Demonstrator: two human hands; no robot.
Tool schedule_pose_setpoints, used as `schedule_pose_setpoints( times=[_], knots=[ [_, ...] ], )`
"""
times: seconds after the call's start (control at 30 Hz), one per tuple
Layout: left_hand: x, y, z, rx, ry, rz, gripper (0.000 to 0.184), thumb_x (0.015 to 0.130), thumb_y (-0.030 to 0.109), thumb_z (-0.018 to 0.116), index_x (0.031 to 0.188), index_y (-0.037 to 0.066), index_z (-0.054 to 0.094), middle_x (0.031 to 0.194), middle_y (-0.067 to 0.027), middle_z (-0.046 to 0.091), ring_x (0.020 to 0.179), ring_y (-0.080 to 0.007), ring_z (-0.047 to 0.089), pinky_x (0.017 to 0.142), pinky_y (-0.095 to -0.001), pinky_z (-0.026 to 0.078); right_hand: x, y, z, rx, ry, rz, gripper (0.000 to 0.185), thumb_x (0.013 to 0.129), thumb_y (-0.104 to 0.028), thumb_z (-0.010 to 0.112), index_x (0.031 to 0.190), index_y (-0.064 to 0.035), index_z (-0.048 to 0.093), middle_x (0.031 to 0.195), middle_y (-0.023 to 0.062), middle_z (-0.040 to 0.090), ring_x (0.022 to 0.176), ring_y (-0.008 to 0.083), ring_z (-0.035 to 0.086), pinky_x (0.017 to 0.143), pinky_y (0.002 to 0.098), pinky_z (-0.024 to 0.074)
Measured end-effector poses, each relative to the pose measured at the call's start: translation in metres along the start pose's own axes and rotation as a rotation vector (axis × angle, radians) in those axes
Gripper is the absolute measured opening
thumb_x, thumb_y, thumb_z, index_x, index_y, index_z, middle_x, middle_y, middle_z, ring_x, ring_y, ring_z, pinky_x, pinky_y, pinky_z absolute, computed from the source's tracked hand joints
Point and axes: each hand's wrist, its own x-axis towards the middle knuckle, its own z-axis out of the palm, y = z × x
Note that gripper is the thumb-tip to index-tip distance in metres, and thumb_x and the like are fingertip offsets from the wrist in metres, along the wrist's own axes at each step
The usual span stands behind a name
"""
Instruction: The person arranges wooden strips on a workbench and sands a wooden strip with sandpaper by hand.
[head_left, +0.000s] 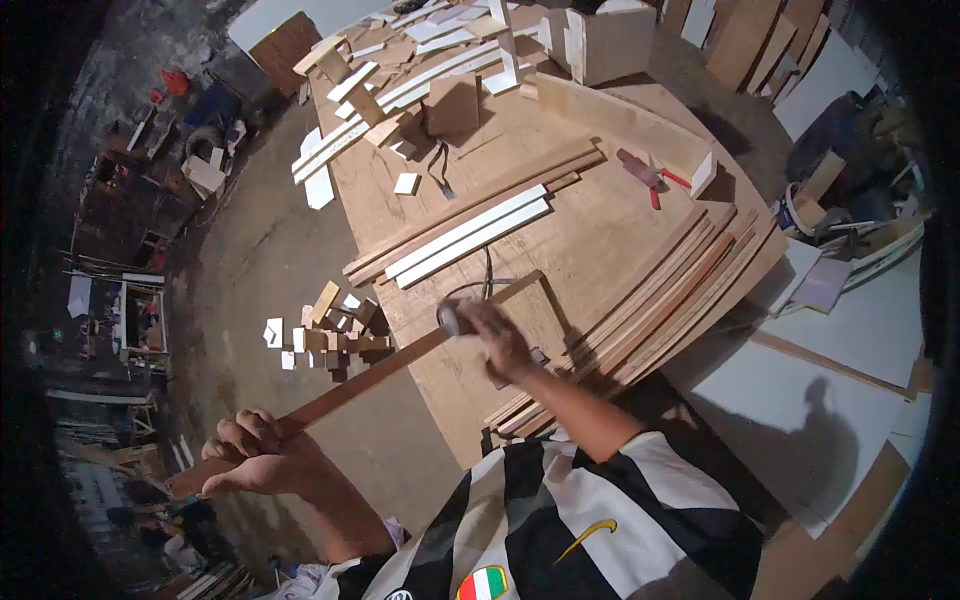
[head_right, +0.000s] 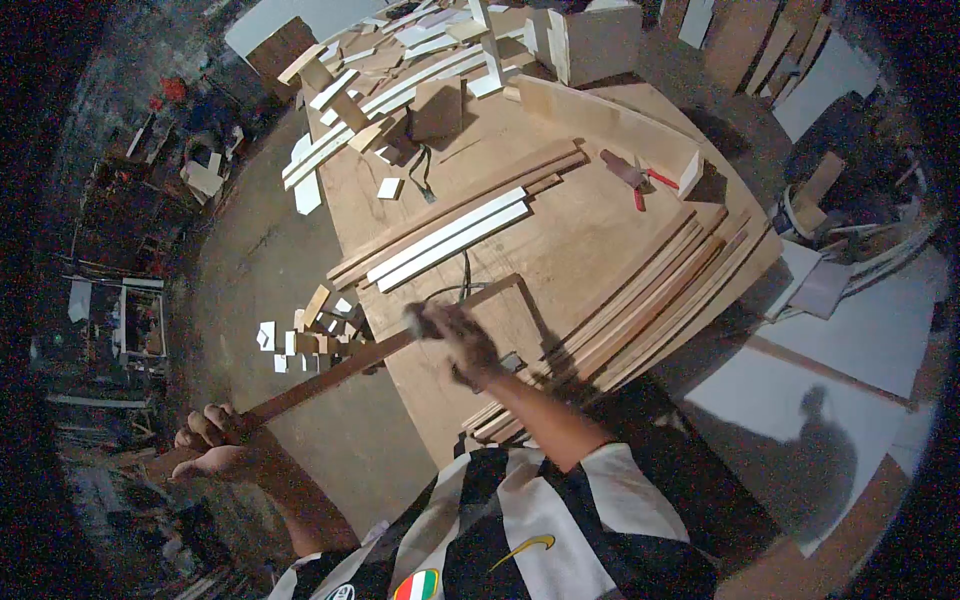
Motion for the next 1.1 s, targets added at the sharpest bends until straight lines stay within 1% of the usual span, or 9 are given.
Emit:
schedule_pose_setpoints(
  times=[0.07,0.17,0.4,0.47,0.6,0.77,0.83,0.87,1.1],
  knots=[
    [0.002,-0.001,-0.003,-0.026,-0.064,-0.013,0.062,0.089,0.076,0.032,0.08,0.016,0.043,0.056,0.0014,0.03,0.043,-0.012,0.029,0.041,-0.0238,0.033,-0.008,0.054,-0.002,-0.106,0.041,0.346,0.053,0.09,-0.007,0.047,0.143,-0.003,0.043,0.14,0.0189,0.05,0.13,0.0345,0.047,0.111,0.0411,0.0356],
    [0.002,0.0,-0.007,-0.018,-0.01,-0.008,0.062,0.089,0.077,0.033,0.081,0.016,0.044,0.056,0.0014,0.03,0.044,-0.0121,0.03,0.041,-0.0239,0.034,-0.019,0.132,-0.027,-0.399,0.007,0.356,0.078,0.066,-0.001,0.071,0.139,-0.0098,0.046,0.129,0.0177,0.057,0.121,0.0366,0.052,0.102,0.0424,0.0428],
    [0.0,0.001,0.01,0.025,0.006,-0.001,0.062,0.088,0.077,0.034,0.081,0.015,0.04,0.057,0.002,0.028,0.044,-0.0112,0.028,0.04,-0.0234,0.032,0.001,0.014,-0.02,-0.109,-0.032,0.025,0.073,0.073,-0.006,0.061,0.143,-0.0045,0.042,0.143,0.0176,0.048,0.135,0.0368,0.042,0.111,0.0421,0.035],
    [-0.001,0.002,0.008,0.061,0.026,0.005,0.062,0.088,0.077,0.034,0.08,0.015,0.039,0.057,0.002,0.028,0.044,-0.011,0.028,0.039,-0.0234,0.031,-0.013,0.105,0.001,0.103,0.004,0.338,0.06,0.083,-0.01,0.057,0.142,-0.0048,0.044,0.143,0.0172,0.048,0.134,0.0344,0.042,0.111,0.0399,0.0354],
    [-0.001,0.007,0.001,0.037,0.0,0.003,0.063,0.088,0.077,0.033,0.079,0.016,0.039,0.057,0.0022,0.029,0.044,-0.0105,0.027,0.038,-0.0239,0.029,-0.015,0.131,-0.029,-0.376,-0.017,0.462,0.047,0.091,-0.012,0.048,0.137,-0.0066,0.049,0.134,0.0191,0.053,0.129,0.0323,0.047,0.107,0.0384,0.0381],
    [0.0,0.002,0.005,0.001,0.038,-0.022,0.063,0.089,0.077,0.03,0.077,0.016,0.04,0.057,0.0022,0.03,0.043,-0.0103,0.027,0.037,-0.0237,0.029,-0.014,0.062,-0.014,-0.167,-0.01,0.143,0.077,0.076,-0.006,0.063,0.148,-0.0086,0.035,0.145,0.0191,0.046,0.131,0.0369,0.046,0.107,0.0444,0.0394],
    [-0.003,0.004,0.012,-0.005,0.065,-0.039,0.063,0.09,0.077,0.029,0.077,0.016,0.041,0.058,0.0021,0.031,0.043,-0.0107,0.028,0.037,-0.0233,0.029,-0.028,0.135,-0.01,-0.113,-0.087,0.568,0.085,0.071,-0.007,0.07,0.148,-0.007,0.034,0.145,0.0173,0.046,0.134,0.0357,0.043,0.11,0.0454,0.0359],
    [-0.002,0.002,0.007,-0.011,0.064,-0.038,0.063,0.09,0.077,0.029,0.077,0.016,0.041,0.058,0.0021,0.031,0.043,-0.0107,0.028,0.037,-0.0233,0.029,-0.025,0.141,-0.027,-0.406,-0.103,0.481,0.084,0.071,-0.007,0.069,0.148,-0.0091,0.034,0.144,0.0173,0.047,0.134,0.0357,0.042,0.11,0.0454,0.0351],
    [0.003,-0.001,-0.003,0.035,0.031,0.011,0.066,0.093,0.075,0.021,0.081,0.013,0.044,0.059,0.0011,0.033,0.044,-0.0111,0.031,0.038,-0.0236,0.031,-0.014,0.096,-0.041,-0.341,-0.28,0.367,0.083,0.078,-0.01,0.066,0.15,-0.0062,0.025,0.146,0.0187,0.044,0.135,0.0363,0.041,0.111,0.0441,0.0345]
  ],
)
